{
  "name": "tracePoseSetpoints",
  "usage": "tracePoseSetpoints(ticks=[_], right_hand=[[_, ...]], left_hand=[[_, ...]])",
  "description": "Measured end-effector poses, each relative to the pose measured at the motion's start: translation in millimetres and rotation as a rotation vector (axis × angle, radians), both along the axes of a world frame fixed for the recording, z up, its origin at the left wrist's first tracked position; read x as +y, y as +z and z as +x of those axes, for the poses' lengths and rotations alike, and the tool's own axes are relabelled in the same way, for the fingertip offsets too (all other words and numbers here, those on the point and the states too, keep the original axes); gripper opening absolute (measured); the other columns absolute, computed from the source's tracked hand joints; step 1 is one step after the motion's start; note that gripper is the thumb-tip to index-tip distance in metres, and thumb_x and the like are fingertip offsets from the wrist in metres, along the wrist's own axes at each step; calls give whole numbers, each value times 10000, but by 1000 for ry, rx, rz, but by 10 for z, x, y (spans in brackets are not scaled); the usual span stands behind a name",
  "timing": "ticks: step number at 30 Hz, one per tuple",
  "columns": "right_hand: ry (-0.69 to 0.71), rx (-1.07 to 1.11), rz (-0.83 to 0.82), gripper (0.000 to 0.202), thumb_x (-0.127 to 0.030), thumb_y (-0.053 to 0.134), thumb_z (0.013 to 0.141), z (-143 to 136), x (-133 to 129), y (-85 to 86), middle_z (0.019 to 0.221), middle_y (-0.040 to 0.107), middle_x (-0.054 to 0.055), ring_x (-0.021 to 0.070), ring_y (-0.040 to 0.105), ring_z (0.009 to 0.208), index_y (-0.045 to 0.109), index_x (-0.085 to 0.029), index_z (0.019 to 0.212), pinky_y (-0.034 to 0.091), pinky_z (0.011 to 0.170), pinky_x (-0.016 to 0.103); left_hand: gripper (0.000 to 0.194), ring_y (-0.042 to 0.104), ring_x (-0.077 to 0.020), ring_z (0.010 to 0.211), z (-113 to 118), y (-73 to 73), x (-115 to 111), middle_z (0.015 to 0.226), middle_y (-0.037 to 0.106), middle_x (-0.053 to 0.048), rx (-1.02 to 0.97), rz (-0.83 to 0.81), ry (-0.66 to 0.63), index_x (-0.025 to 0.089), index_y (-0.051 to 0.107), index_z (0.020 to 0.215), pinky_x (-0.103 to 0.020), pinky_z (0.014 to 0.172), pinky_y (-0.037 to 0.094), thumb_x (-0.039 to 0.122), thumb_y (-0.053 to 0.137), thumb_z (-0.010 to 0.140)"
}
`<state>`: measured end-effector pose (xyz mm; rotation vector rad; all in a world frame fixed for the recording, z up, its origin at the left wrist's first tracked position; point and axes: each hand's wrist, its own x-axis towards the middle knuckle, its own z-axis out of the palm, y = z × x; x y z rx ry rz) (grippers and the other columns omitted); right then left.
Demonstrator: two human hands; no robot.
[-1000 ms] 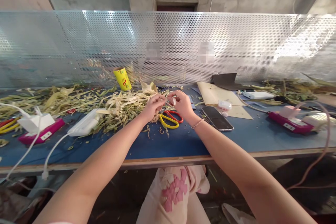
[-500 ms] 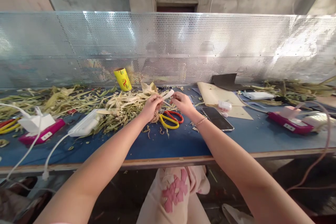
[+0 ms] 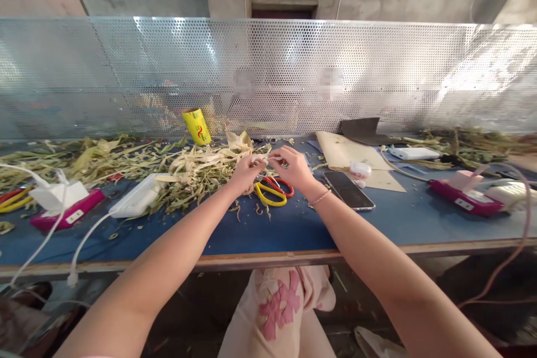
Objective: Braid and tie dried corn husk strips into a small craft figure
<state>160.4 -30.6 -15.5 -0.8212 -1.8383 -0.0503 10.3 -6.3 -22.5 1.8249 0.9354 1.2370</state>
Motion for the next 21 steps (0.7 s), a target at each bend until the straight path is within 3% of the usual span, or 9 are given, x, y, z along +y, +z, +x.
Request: tracePoseSetpoints(ticks=[4,7,14,21], right_hand=[[67,23,-31,73,-220,526,750,-39,-12,-23,711,594,29,112,513,611,588,-184,767,437,583,243],[115,-10,-17,77,-210,530,736,-44,-14,-29,687,587,20,102,495,578,589,-180,775,436,579,242],[-22,80,-63,131,-127,477,683,16,52,-34,657,557,7,104,477,579,572,-183,753,415,574,243],[156,130,-247,174,-181,492,698,-23,64,-64,603,515,-21,79,447,539,600,-173,834,389,532,213]], left_hand=[[168,337,-68,505,7,15,-35,524,377,57,38,74,31,158,473,584,-215,500,246,262,592,639],[171,312,-58,475,10,22,-37,505,372,60,-52,8,31,157,467,579,-211,474,226,256,596,633],[212,246,-14,381,17,60,-42,491,398,62,-349,-224,-53,152,453,582,-199,405,155,284,612,634],[197,271,-17,372,25,46,-12,511,437,63,-330,-145,1,163,475,656,-196,393,170,314,601,664]])
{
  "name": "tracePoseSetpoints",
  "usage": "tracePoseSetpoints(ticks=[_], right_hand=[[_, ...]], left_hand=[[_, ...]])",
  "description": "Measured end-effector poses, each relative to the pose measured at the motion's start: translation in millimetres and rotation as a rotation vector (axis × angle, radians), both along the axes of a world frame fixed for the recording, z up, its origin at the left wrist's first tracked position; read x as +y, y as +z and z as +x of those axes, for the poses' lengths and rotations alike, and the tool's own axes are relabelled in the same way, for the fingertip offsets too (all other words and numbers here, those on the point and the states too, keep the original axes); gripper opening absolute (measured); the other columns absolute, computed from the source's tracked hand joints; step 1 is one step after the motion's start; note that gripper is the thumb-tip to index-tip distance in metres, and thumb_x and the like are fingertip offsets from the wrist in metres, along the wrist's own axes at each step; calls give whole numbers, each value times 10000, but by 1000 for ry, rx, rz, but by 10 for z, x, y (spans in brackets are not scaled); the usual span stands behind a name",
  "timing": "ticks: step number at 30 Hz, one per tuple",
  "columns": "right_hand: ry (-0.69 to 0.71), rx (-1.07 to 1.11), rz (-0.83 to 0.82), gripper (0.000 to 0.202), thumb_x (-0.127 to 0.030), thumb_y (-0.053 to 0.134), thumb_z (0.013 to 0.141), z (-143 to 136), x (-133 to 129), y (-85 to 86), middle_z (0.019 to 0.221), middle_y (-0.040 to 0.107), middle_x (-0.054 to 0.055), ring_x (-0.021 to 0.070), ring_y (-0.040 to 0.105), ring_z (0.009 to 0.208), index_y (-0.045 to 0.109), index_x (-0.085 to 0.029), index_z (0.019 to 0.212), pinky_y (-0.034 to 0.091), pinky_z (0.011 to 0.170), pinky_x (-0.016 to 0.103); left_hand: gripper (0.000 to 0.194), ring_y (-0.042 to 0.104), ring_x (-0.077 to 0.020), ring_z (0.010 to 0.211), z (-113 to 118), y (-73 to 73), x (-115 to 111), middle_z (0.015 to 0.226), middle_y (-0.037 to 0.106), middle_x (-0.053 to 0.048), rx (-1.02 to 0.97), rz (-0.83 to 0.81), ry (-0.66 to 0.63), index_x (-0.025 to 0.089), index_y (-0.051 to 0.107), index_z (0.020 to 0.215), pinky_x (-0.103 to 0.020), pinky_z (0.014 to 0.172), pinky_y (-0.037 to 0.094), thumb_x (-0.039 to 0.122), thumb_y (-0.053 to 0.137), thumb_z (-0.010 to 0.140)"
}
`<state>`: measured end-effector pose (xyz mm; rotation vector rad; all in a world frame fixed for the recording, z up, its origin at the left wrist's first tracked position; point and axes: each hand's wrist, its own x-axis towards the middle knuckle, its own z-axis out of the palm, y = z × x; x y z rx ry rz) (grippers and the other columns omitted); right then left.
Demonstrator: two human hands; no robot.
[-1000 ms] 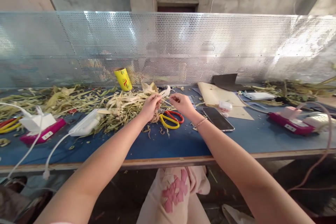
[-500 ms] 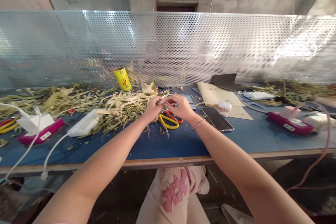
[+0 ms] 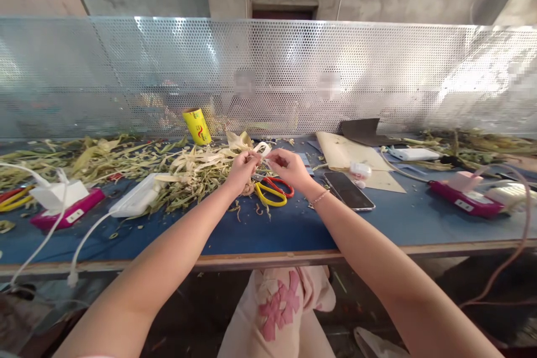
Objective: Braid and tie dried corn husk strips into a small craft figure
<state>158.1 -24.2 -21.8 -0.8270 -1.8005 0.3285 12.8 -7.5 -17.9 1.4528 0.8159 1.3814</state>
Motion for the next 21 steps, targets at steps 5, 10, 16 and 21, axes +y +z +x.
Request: tracePoseSetpoints(ticks=[5,10,16,21], right_hand=[[67,94,-115,235,-193,472,697,-31,7,5,624,547,-5,84,458,553,643,-170,857,398,544,230],[265,279,-286,256,-150,439,626,-35,36,34,596,538,-18,85,489,564,634,-152,793,432,582,242],[114,267,-262,190,-208,542,637,-42,78,6,650,573,-5,96,490,586,638,-159,794,421,566,241],[-87,177,-24,113,-284,608,680,-17,114,-29,699,521,19,108,468,625,640,-179,653,410,557,249]], left_hand=[[183,306,-36,396,-27,-60,47,530,464,55,116,86,45,167,550,773,-198,404,186,326,584,688],[192,380,-63,451,-35,-53,39,532,490,40,197,151,78,164,598,814,-202,453,263,309,583,689],[164,451,-87,528,-34,-23,-3,587,533,22,245,208,116,164,594,793,-204,511,322,290,585,689],[160,394,-75,495,-30,-45,-22,558,475,42,301,268,90,183,574,828,-196,492,292,276,583,698]])
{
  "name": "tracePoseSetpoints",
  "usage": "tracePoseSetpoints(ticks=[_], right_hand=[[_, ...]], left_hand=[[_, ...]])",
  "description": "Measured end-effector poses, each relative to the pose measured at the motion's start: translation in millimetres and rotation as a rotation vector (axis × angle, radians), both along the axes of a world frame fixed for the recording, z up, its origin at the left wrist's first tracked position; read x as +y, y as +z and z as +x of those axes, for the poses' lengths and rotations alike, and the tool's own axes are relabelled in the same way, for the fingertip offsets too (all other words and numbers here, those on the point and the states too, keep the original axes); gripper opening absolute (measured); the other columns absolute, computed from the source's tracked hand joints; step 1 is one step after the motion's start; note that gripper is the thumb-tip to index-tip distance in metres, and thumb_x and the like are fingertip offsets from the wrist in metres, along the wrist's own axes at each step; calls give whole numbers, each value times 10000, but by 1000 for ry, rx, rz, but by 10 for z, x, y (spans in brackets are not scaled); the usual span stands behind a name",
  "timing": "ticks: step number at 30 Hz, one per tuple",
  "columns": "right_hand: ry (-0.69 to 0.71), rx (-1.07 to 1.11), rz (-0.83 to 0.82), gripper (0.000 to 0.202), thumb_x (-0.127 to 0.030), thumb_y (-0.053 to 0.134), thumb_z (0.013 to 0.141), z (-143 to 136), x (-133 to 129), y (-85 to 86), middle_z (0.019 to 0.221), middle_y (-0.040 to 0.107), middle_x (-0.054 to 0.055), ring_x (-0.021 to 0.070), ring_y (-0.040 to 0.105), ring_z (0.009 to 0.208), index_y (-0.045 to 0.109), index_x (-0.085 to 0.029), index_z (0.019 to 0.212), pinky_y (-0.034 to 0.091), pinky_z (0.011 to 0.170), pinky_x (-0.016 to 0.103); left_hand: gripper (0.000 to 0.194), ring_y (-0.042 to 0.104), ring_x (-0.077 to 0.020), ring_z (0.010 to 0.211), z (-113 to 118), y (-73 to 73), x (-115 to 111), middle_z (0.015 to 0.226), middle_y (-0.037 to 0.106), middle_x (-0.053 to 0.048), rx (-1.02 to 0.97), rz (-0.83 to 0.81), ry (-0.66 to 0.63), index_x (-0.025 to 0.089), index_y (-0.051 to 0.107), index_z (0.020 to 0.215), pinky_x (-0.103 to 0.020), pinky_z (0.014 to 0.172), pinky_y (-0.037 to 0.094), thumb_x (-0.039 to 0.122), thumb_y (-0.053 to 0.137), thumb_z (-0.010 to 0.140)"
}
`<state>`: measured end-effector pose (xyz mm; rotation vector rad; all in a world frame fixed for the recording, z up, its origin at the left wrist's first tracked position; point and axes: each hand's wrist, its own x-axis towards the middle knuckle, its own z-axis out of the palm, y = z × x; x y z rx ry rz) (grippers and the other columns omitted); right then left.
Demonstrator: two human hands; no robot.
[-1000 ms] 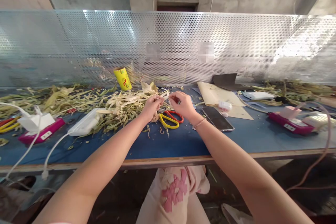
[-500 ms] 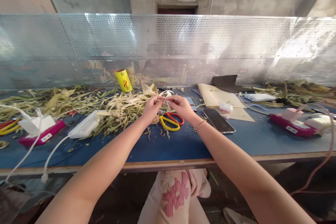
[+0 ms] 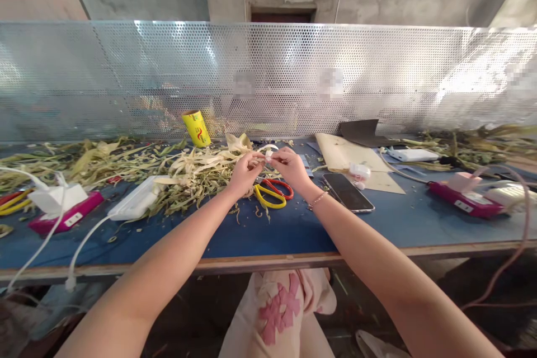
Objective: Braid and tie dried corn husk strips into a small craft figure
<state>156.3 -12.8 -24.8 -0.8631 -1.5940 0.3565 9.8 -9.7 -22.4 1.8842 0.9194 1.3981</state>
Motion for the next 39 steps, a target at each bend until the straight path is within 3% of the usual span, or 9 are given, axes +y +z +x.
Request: tracePoseSetpoints(ticks=[5,11,19,25,27,33,36,39], right_hand=[[-20,-48,76,90,-277,624,694,6,13,0,918,530,72,153,525,832,661,-194,694,437,574,254],[15,-78,40,84,-203,568,726,-15,-21,2,740,552,19,122,538,694,647,-194,697,445,624,263],[-53,-83,20,101,-153,563,686,-71,-63,-19,713,556,15,128,529,663,640,-194,737,446,626,268],[-51,-47,-54,84,-256,613,661,-98,-86,-8,743,579,18,116,523,641,595,-186,706,441,628,267],[-13,-6,-109,155,-313,633,644,-103,-84,-2,716,575,10,109,513,627,577,-181,700,431,617,261],[316,278,-446,352,-518,497,706,-114,-40,-22,598,488,-19,86,470,565,558,-171,710,389,502,210],[322,341,-427,309,-484,539,690,-113,-34,-23,691,522,-12,75,469,579,573,-187,768,375,484,192],[289,299,-299,274,-444,523,728,-97,-42,-10,805,563,12,72,462,582,598,-190,800,389,508,208]], left_hand=[[146,324,-59,454,13,4,-18,535,411,57,31,13,-35,175,563,836,-195,463,253,243,564,706],[192,423,-78,525,14,29,-57,610,509,24,2,-19,-57,159,587,827,-209,527,348,275,606,675],[260,522,-107,550,36,18,-51,613,555,9,-40,-29,-9,160,586,812,-238,572,432,390,593,689],[210,516,-101,499,57,24,-46,591,545,13,-60,-9,87,163,552,719,-228,514,411,372,547,729],[198,500,-95,488,61,14,-33,557,508,27,-106,-1,90,171,530,719,-222,506,404,367,528,747],[226,460,-74,503,60,13,-35,594,456,35,-113,30,-6,188,469,726,-213,514,409,408,497,775],[251,448,-66,487,67,25,-72,591,435,42,-49,-16,-95,190,440,707,-206,505,400,425,497,773],[274,444,-64,465,82,29,-103,574,425,47,-32,-101,-158,192,408,699,-198,475,377,441,498,769]])
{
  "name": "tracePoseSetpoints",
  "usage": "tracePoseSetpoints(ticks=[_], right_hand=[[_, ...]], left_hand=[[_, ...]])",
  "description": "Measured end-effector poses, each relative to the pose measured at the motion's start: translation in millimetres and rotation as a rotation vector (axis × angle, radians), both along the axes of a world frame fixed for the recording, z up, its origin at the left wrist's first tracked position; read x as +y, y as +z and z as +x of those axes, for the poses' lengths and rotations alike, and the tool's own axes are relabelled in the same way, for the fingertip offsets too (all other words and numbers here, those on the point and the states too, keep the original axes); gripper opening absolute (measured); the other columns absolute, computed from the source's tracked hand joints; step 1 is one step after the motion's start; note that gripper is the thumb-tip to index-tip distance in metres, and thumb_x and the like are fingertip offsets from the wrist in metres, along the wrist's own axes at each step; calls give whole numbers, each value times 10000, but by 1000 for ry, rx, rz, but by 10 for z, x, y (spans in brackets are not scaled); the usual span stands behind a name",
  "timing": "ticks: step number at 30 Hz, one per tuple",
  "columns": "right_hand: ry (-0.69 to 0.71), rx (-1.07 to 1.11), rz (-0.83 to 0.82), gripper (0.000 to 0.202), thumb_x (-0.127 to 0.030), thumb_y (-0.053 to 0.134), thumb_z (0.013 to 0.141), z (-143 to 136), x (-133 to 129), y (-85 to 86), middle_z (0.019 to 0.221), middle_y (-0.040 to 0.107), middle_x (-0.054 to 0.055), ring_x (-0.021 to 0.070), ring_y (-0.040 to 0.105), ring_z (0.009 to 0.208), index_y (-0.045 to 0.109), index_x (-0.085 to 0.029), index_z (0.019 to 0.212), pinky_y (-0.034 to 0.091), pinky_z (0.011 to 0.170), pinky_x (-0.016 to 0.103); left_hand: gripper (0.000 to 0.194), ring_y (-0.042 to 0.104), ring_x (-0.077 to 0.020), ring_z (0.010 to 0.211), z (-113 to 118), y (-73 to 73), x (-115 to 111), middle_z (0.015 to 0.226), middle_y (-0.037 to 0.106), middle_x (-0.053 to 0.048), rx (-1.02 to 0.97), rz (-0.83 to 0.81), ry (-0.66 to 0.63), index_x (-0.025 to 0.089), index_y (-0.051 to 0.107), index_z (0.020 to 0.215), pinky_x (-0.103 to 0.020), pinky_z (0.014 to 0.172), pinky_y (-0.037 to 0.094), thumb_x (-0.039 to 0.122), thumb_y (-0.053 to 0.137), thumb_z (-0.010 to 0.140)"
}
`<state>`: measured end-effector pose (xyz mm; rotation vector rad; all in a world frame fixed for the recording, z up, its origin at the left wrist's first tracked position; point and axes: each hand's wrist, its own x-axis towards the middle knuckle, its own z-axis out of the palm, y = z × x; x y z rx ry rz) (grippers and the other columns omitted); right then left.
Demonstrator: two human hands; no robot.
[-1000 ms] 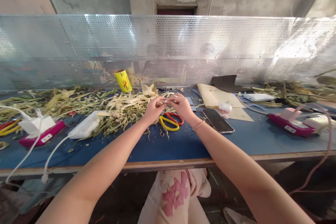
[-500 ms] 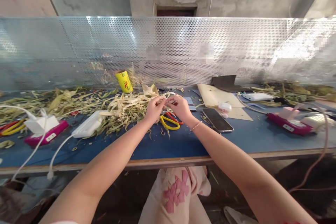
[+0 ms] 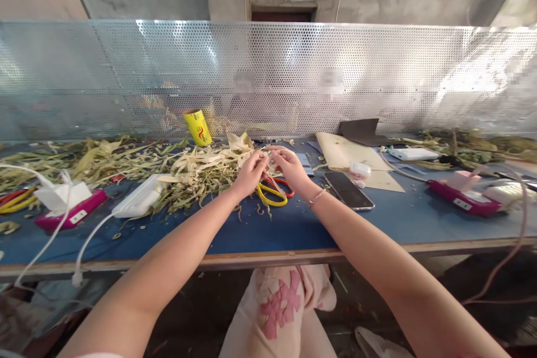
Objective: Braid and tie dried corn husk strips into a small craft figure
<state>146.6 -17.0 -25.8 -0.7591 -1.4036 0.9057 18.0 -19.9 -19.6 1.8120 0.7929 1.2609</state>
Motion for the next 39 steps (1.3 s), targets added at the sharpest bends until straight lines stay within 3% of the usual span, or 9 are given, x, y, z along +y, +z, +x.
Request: tracePoseSetpoints(ticks=[6,10,14,19,26,28,34,39], right_hand=[[-236,-224,313,216,-332,497,788,59,-16,22,796,558,37,137,487,766,674,-211,812,421,705,287],[-249,-290,409,212,-319,501,789,72,-65,47,721,482,22,133,465,719,685,-216,808,406,673,285],[-17,-353,379,278,-385,447,817,76,-116,74,691,501,14,121,462,668,651,-196,810,391,650,277],[263,-277,207,377,-500,362,826,110,-101,33,661,514,10,113,460,616,541,-177,746,385,598,263],[569,-99,151,379,-447,512,694,137,-84,38,855,540,41,148,519,790,537,-177,958,428,660,275],[526,-88,102,332,-435,502,713,119,-97,60,842,552,41,131,521,754,552,-179,918,425,648,265],[152,-235,130,321,-494,509,735,96,-102,87,611,488,-17,80,423,557,542,-179,685,378,557,237],[48,-245,99,303,-470,582,677,97,-79,92,563,470,-37,68,395,517,539,-169,674,345,513,228]], left_hand=[[267,442,-65,457,26,8,-1,580,446,41,-89,-158,39,193,394,716,-185,439,327,431,505,764],[245,418,-53,426,31,0,17,547,424,57,-105,-170,24,191,410,738,-169,413,276,411,517,753],[262,384,-40,406,32,2,3,517,392,73,-161,-224,-13,191,405,726,-164,407,258,402,560,717],[325,339,-24,390,30,17,-9,507,384,78,-212,-250,-40,187,382,689,-158,391,227,445,581,684],[277,293,-17,351,6,20,26,471,363,89,-269,-241,-54,191,372,686,-153,359,161,375,580,685],[266,275,-16,346,-4,23,30,466,350,92,-277,-242,-69,192,368,687,-154,356,155,357,577,688],[290,315,-23,374,-14,3,43,497,357,83,-255,-250,-119,196,362,696,-148,363,194,408,559,715],[318,363,-23,395,-14,16,32,550,402,65,-236,-254,-148,191,347,695,-147,368,189,435,551,720]])
